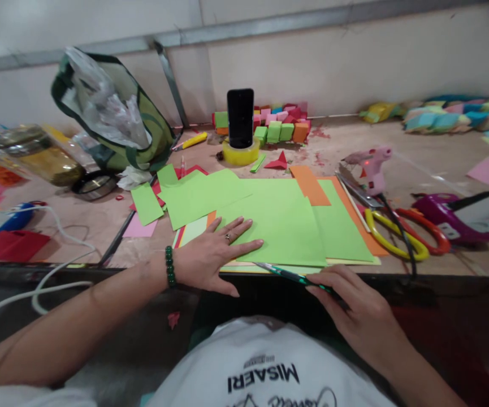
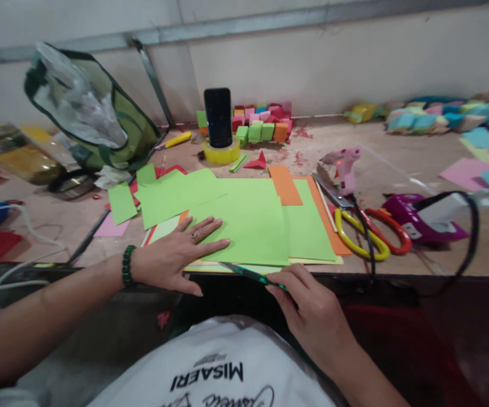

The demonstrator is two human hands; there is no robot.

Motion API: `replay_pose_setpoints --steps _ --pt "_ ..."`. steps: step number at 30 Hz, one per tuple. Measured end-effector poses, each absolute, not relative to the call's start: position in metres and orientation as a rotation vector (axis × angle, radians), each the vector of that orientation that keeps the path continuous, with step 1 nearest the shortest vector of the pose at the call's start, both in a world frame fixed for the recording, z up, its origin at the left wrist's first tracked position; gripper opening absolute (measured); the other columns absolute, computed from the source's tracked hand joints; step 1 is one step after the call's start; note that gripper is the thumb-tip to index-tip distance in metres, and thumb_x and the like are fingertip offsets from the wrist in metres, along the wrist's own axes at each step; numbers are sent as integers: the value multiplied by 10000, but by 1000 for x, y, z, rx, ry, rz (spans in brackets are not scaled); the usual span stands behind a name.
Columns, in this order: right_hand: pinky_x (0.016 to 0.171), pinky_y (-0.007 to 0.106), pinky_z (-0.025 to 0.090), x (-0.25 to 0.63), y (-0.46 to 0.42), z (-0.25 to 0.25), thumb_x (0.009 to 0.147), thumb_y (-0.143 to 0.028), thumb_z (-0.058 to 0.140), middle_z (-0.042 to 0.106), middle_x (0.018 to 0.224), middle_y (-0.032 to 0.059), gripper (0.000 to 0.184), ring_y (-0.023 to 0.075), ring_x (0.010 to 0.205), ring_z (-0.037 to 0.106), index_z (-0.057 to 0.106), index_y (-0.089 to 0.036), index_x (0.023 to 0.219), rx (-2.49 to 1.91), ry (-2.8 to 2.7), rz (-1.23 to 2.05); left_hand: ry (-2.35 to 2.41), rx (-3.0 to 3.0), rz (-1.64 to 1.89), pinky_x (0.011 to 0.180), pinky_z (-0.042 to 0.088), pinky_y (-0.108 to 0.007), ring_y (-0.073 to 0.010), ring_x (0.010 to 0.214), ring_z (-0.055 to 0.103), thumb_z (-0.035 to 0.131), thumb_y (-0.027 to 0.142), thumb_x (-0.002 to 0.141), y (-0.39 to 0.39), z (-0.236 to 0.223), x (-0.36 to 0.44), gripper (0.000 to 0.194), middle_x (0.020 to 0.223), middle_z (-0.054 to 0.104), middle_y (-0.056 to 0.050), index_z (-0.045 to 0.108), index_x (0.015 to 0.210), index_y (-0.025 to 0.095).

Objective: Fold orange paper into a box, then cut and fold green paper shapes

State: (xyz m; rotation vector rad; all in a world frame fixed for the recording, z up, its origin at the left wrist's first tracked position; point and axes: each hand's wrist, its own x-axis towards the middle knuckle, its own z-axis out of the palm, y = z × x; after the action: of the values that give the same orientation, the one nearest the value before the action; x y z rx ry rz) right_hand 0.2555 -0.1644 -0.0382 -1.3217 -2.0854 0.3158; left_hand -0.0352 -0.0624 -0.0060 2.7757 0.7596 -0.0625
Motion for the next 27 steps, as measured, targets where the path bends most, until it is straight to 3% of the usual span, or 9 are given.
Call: replay_pose_setpoints --steps 27 --pt "638 231 512 236 -155 -32 896 -156 516 615 815 30 124 131 709 629 622 -200 943 -1202 -2114 358 777 2762 -28 1055 120 -667 -448 1396 152 593 719 679 -64 -7 -34 983 1568 73 -169 210 1482 301"
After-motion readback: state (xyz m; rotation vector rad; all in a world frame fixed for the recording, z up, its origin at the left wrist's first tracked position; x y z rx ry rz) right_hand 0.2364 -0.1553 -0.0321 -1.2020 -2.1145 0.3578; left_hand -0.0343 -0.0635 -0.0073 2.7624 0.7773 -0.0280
